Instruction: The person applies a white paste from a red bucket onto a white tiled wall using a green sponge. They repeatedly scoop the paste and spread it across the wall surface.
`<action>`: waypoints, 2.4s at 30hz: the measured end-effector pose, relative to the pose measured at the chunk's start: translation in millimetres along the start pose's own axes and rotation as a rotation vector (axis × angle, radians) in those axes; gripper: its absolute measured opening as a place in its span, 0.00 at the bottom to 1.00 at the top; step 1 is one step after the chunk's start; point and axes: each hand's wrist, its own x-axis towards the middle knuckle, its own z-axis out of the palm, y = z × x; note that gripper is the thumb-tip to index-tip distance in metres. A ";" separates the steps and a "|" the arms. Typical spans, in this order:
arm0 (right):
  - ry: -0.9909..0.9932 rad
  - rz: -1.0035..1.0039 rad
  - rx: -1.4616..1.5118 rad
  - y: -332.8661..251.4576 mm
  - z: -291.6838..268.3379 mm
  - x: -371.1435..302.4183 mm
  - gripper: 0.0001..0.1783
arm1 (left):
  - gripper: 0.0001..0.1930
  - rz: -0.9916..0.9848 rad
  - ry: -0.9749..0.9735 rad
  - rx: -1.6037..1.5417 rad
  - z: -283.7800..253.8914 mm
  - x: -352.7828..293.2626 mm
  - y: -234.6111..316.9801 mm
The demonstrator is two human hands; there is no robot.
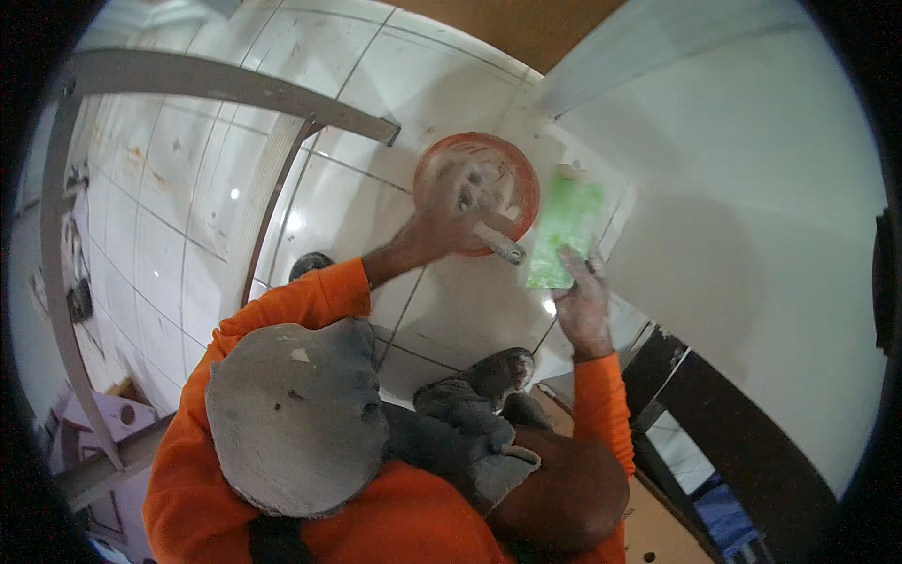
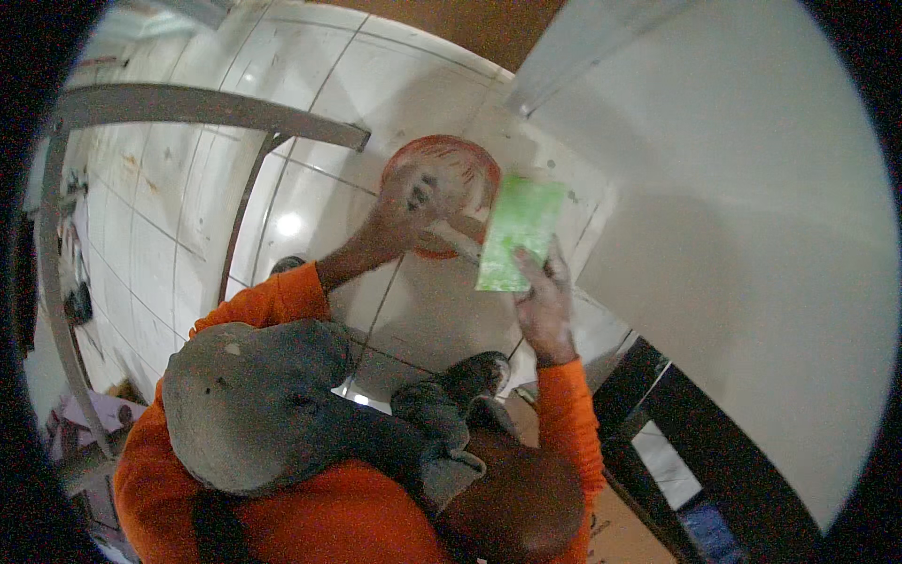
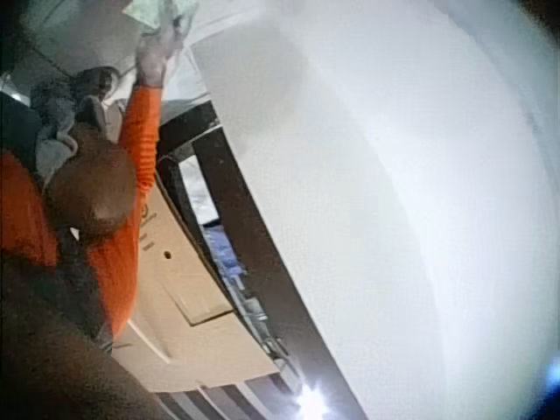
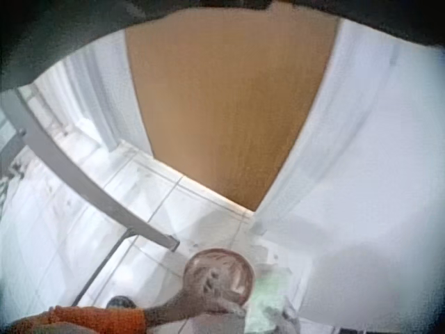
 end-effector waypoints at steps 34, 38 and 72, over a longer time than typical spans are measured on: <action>0.162 -0.084 0.197 -9.1 -1.6 160.2 0.19 | 0.31 -0.693 -0.094 0.132 -102.9 -120.8 -19.7; 0.157 -0.047 0.135 -11.0 16.0 173.7 0.18 | 0.29 -0.809 -0.046 0.137 -108.1 -177.0 1.6; 0.276 -0.096 0.214 3.7 19.3 164.2 0.14 | 0.24 -0.876 0.215 0.067 -70.7 -236.4 -15.8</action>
